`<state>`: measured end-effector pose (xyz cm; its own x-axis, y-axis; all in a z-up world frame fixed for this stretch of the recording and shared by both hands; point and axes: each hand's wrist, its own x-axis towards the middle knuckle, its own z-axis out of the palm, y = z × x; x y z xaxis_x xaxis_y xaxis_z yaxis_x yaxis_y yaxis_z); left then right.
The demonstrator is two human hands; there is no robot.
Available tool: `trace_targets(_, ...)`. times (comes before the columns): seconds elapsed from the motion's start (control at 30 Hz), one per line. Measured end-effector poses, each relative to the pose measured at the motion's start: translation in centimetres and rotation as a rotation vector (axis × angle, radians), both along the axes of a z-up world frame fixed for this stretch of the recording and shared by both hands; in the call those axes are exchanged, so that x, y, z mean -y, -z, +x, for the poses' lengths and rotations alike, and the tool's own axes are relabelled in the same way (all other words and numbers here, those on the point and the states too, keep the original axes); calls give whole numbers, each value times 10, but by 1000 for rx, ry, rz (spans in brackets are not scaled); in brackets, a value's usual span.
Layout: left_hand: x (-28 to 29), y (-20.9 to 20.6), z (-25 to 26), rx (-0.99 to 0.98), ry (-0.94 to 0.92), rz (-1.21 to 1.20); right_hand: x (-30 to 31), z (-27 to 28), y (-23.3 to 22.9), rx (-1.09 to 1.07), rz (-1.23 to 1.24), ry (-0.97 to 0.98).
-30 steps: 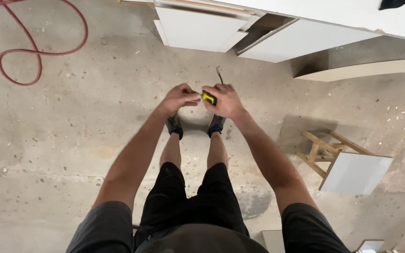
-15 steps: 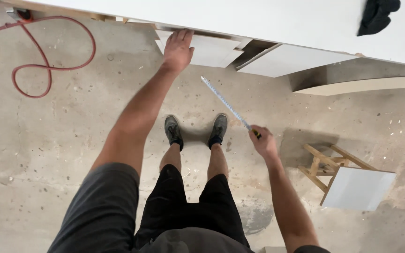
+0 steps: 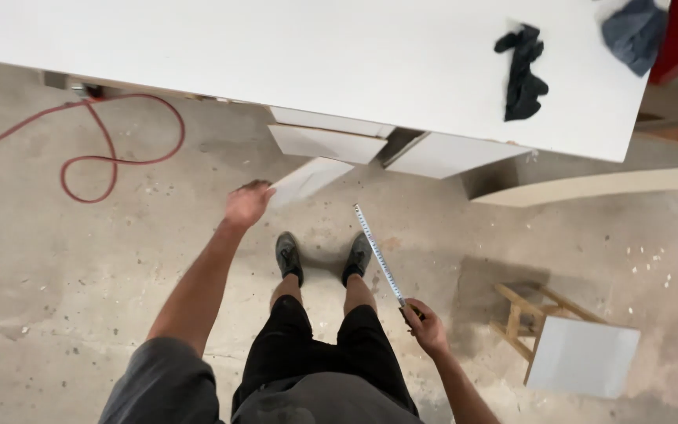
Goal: Measuring and marking wooden boards in a workshop
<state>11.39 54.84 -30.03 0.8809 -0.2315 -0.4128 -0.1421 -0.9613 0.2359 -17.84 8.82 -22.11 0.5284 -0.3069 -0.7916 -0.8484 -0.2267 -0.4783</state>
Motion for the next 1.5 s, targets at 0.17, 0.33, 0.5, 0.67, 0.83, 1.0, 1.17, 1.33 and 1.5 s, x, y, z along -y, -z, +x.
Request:
trace_targets(0.17,-137,-95,-166,-77,-956,-322,-97,90,-108,-50,261,-370)
trace_targets(0.33,-120,-173,-318,306,-1467,-508,-238,102,-179,43,507,-564)
trace_targets(0.5,-100,-213,-370,631,-1785,-763,-319,76,-183,86,618,-750)
trace_targets(0.67,-111,-262,-393,828,-2016,-1033,-367,52,-184,189,554,-937)
trace_targets(0.83,-157,-221,-423,928,-2054,-1174,-402,24,-218,260,378,-1057)
trace_targets(1.0,-214,-164,-455,1021,-2053,-1226,-449,4,-232,367,299,-1077)
trace_targets(1.17,-252,-164,-467,1073,-1986,-1280,-477,-7,-235,361,296,-1077)
trace_targets(1.33,-258,-232,-453,1114,-1981,-1356,-492,-18,-255,457,281,-1112)
trace_targets(1.5,-272,-275,-445,1127,-1987,-1416,-490,-18,-216,721,256,-1170)
